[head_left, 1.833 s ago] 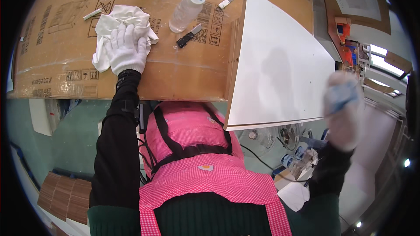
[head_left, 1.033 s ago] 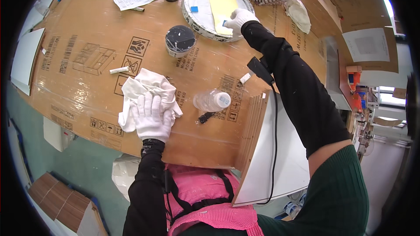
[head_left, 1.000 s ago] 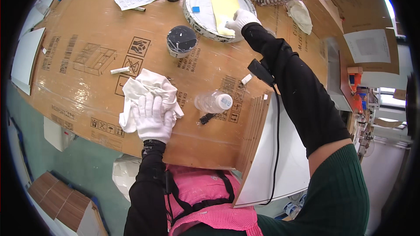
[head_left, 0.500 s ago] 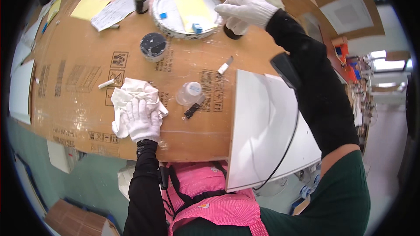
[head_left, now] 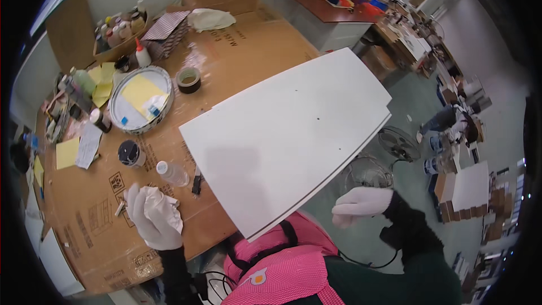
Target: Inspecting and cleaning white furniture panels using a scraper and a cleaning block.
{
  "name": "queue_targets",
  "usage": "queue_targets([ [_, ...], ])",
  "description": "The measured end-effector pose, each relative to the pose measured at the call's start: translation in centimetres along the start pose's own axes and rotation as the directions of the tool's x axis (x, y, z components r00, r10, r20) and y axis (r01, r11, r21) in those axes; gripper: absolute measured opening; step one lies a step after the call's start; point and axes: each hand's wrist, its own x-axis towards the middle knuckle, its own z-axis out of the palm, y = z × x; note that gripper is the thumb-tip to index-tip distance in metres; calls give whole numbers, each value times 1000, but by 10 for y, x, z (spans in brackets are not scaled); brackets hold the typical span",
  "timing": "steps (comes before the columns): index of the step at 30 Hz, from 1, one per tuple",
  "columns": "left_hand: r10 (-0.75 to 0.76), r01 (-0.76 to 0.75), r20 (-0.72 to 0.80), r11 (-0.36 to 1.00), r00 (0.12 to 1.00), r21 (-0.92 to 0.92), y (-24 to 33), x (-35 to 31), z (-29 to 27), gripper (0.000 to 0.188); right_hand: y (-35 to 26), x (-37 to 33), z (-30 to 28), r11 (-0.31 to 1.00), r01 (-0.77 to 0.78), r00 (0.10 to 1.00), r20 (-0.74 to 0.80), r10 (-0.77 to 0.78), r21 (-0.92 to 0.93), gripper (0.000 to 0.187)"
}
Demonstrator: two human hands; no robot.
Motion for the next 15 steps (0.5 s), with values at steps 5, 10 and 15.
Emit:
queue_targets([
  [5,272,-335,683,941,678,-43,26,96,87,38,85,78,69,763,280,958,-216,-188,582,49],
  [10,-137,-215,892,944,430,249,21,106,113,50,47,98,111,499,611,786,-395,-476,615,51],
  [15,-255,-390,941,861,222,326,43,97,92,57,58,85,106,550,585,797,-548,-254,596,38],
])
